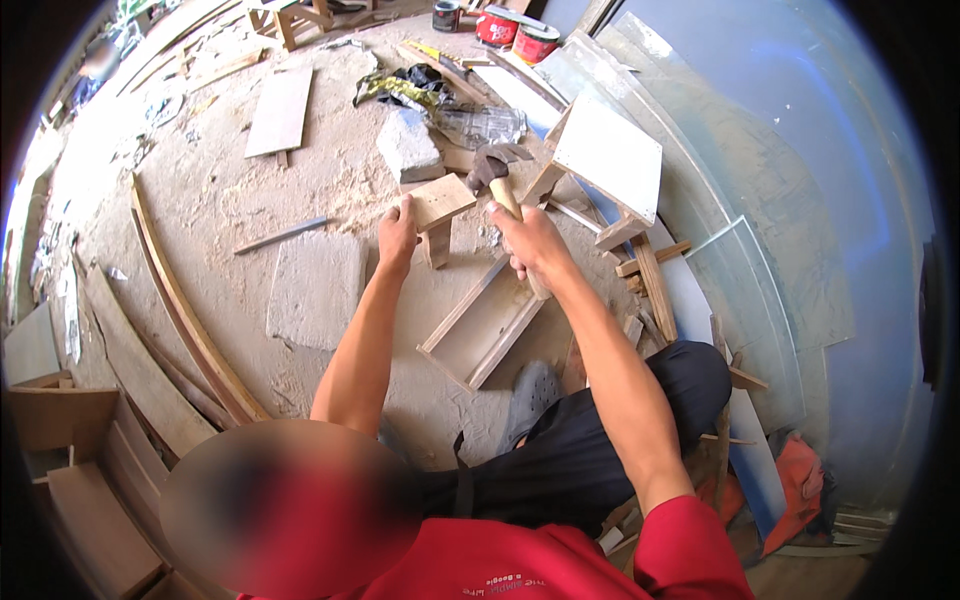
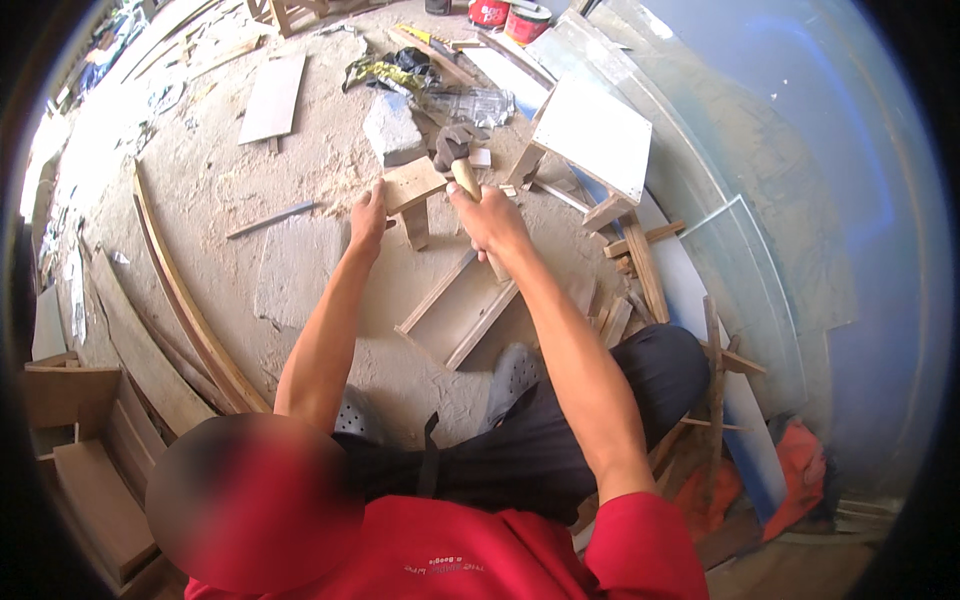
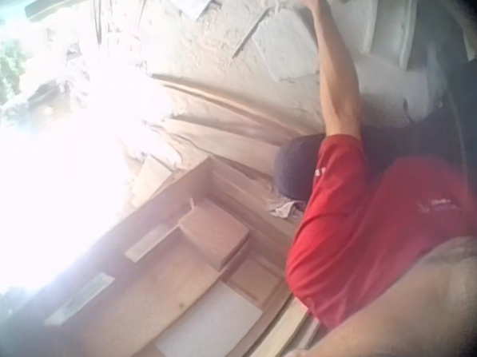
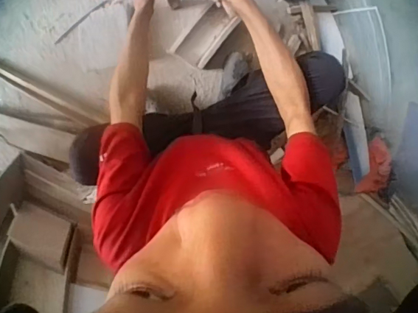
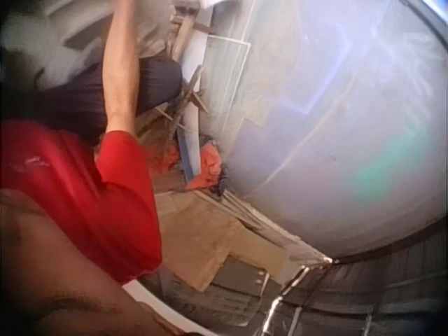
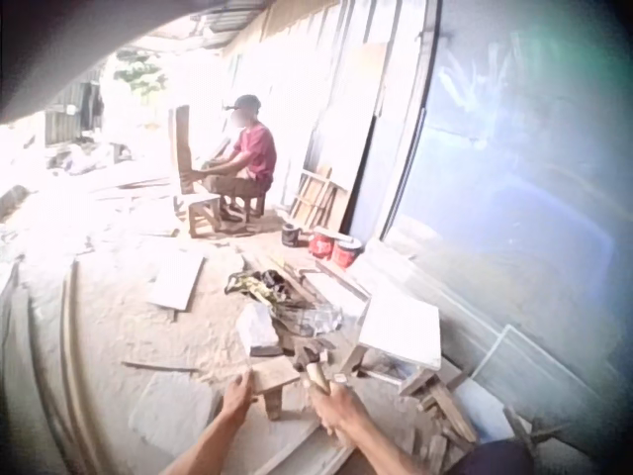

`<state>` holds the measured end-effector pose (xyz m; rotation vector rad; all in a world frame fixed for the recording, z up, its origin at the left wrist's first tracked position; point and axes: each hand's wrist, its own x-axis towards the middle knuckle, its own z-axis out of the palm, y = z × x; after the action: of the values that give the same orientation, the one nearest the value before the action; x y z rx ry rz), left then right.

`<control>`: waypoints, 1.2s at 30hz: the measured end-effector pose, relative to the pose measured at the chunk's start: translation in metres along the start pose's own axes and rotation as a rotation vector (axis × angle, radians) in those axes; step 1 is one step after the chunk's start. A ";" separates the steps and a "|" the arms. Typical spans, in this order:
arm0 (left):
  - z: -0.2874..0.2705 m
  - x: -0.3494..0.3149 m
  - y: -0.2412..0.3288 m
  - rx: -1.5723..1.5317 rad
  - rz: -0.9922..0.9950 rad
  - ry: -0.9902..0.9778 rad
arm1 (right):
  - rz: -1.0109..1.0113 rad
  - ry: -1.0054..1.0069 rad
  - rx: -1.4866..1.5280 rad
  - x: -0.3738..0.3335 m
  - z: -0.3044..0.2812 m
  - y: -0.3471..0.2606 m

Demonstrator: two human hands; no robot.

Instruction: The person assembles a small wooden box by hand, using a hammer to drive nails into pre-drilled holes. They repeatedly align and join wooden pieces, tap them into place, and occasionally flip the box to work on different sides.

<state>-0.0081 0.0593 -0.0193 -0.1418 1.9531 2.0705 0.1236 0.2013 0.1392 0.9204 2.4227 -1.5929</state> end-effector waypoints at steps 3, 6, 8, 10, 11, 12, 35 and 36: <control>0.007 0.006 -0.004 0.039 -0.020 -0.003 | -0.004 -0.003 0.089 0.002 0.006 0.007; 0.012 0.002 -0.002 0.044 -0.021 0.011 | -0.081 0.047 0.027 0.009 0.018 0.004; 0.012 0.002 -0.002 0.102 0.011 0.005 | -0.094 0.064 -0.062 0.009 0.022 -0.004; 0.008 0.002 -0.007 0.088 0.028 0.003 | -0.056 0.009 -0.081 0.015 0.035 -0.001; 0.009 0.000 -0.007 0.081 0.035 -0.009 | -0.031 -0.010 -0.090 0.016 0.037 0.000; 0.008 -0.003 -0.007 0.072 0.016 0.006 | 0.041 -0.087 -0.041 0.018 0.036 0.002; -0.025 0.016 0.009 -0.727 -0.416 0.001 | 0.359 0.466 -0.063 0.073 -0.051 0.159; -0.040 0.022 0.008 -0.743 -0.390 -0.041 | 0.428 0.459 -0.070 0.068 -0.047 0.166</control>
<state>-0.0362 0.0228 -0.0200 -0.5717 0.9398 2.3623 0.1678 0.3162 -0.0002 1.8070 2.2848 -1.2376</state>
